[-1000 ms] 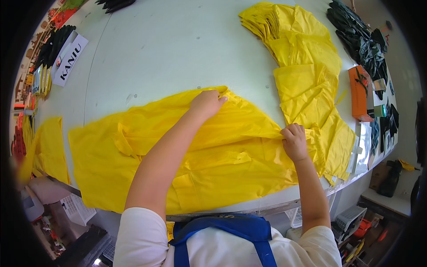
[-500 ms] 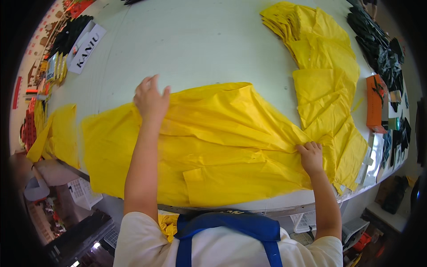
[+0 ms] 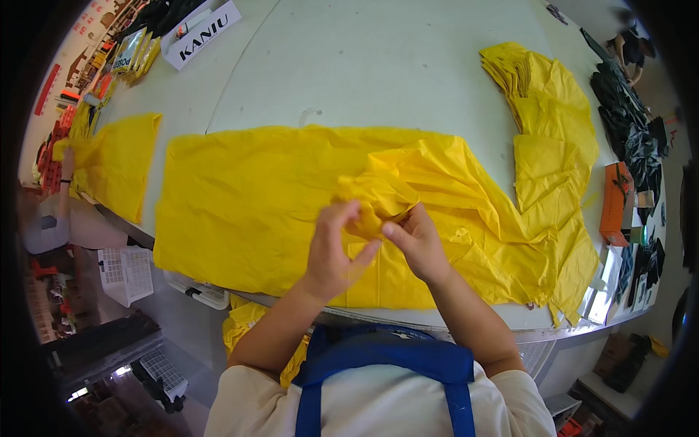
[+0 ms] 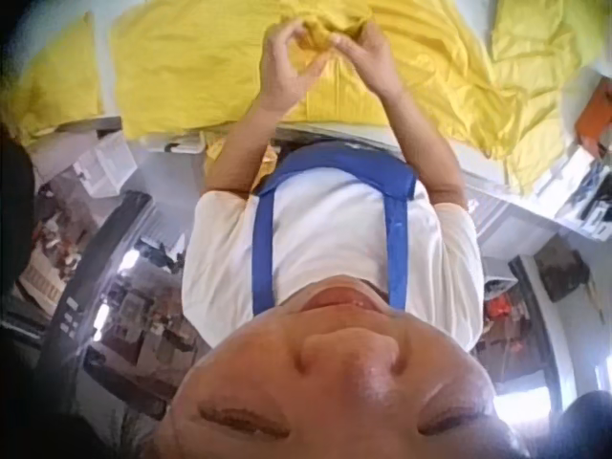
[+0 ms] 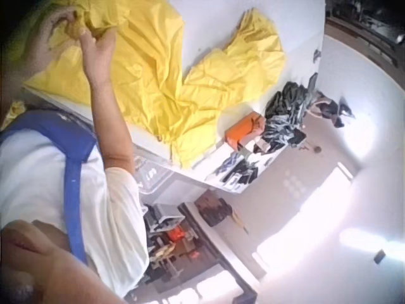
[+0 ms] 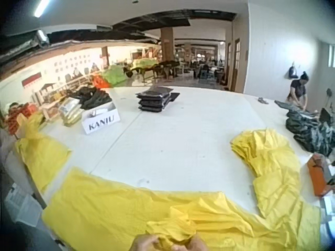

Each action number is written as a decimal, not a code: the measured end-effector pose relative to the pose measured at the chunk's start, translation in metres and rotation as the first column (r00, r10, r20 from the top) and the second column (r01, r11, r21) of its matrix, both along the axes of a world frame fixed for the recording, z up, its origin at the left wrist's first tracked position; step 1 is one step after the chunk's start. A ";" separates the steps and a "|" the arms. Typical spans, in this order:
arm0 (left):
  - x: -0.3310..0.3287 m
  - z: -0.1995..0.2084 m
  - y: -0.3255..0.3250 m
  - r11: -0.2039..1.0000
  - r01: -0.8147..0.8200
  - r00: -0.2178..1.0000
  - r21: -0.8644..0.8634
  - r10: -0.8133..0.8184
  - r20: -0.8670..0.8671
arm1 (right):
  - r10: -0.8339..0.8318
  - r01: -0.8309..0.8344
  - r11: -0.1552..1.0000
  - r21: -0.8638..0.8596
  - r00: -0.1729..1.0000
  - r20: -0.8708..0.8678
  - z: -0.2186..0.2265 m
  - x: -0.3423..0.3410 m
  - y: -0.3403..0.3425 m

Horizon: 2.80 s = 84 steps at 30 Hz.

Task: The person folds a large yellow raincoat on a table, using scissors to trim excess material. The person then folds the raincoat into a compact shape and places it on the table.

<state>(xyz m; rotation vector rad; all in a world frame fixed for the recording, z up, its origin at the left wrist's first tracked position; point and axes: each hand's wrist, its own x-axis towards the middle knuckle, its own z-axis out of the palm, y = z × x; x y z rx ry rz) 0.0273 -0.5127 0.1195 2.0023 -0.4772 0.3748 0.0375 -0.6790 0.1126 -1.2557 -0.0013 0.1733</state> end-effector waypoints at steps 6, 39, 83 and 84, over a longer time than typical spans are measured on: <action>-0.032 -0.001 0.011 0.877 0.009 0.945 -0.480 -0.165 -0.283 | 0.162 -0.107 0.905 0.411 0.982 -0.100 0.009 -0.038 -0.043; -0.082 0.068 -0.083 0.751 0.643 0.760 0.151 -0.649 -0.010 | -0.401 0.461 0.858 0.226 0.876 -0.267 0.023 -0.092 -0.098; 0.115 -0.128 0.206 0.929 -0.356 0.732 0.097 0.342 -0.589 | -0.058 0.412 -0.025 -0.911 0.909 0.413 -0.162 0.181 -0.129; 0.116 -0.128 0.219 0.946 -0.324 0.737 0.024 0.268 -0.620 | -0.063 0.420 -0.052 -0.906 0.904 0.422 -0.163 0.181 -0.127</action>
